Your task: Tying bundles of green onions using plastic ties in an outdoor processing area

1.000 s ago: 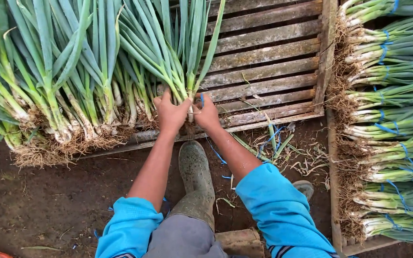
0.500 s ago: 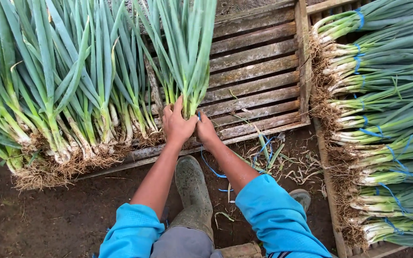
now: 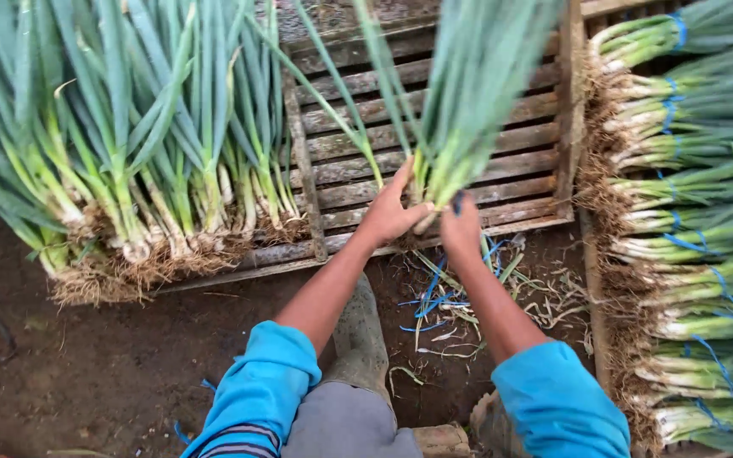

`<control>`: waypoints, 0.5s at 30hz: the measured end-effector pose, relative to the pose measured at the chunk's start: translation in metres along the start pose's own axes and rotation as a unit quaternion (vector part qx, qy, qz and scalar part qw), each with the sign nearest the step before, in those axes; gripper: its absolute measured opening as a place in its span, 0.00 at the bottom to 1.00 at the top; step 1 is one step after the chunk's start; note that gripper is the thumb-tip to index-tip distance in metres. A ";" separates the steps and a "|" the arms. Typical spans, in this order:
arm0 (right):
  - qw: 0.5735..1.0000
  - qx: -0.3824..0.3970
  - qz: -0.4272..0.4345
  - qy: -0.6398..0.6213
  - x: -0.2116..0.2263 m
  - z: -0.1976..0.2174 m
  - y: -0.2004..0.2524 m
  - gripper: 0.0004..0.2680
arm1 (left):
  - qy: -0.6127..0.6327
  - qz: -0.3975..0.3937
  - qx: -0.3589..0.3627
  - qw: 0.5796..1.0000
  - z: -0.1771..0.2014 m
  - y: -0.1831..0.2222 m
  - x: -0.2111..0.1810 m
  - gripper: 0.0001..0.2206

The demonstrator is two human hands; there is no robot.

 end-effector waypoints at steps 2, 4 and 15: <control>0.998 -0.047 0.019 -0.034 -0.049 -0.001 -0.029 0.17 | 0.020 -0.025 -0.120 0.992 0.026 0.004 -0.001 0.36; 0.992 -0.103 0.034 -0.070 -0.058 0.003 -0.030 0.18 | 0.038 -0.054 -0.229 0.971 0.056 0.007 0.006 0.26; 0.976 -0.009 0.214 0.030 -0.002 -0.034 0.025 0.20 | -0.372 0.130 -0.438 0.808 0.137 0.018 0.050 0.49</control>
Point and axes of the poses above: each hand's wrist, its own y-axis away from the middle knuckle, its own z-axis out of the back of the hand, x = y × z, the point moved 1 cm from there along -y, towards the middle knuckle, and after that the axes turned 11 degrees about -x, right-handed, at the moved point
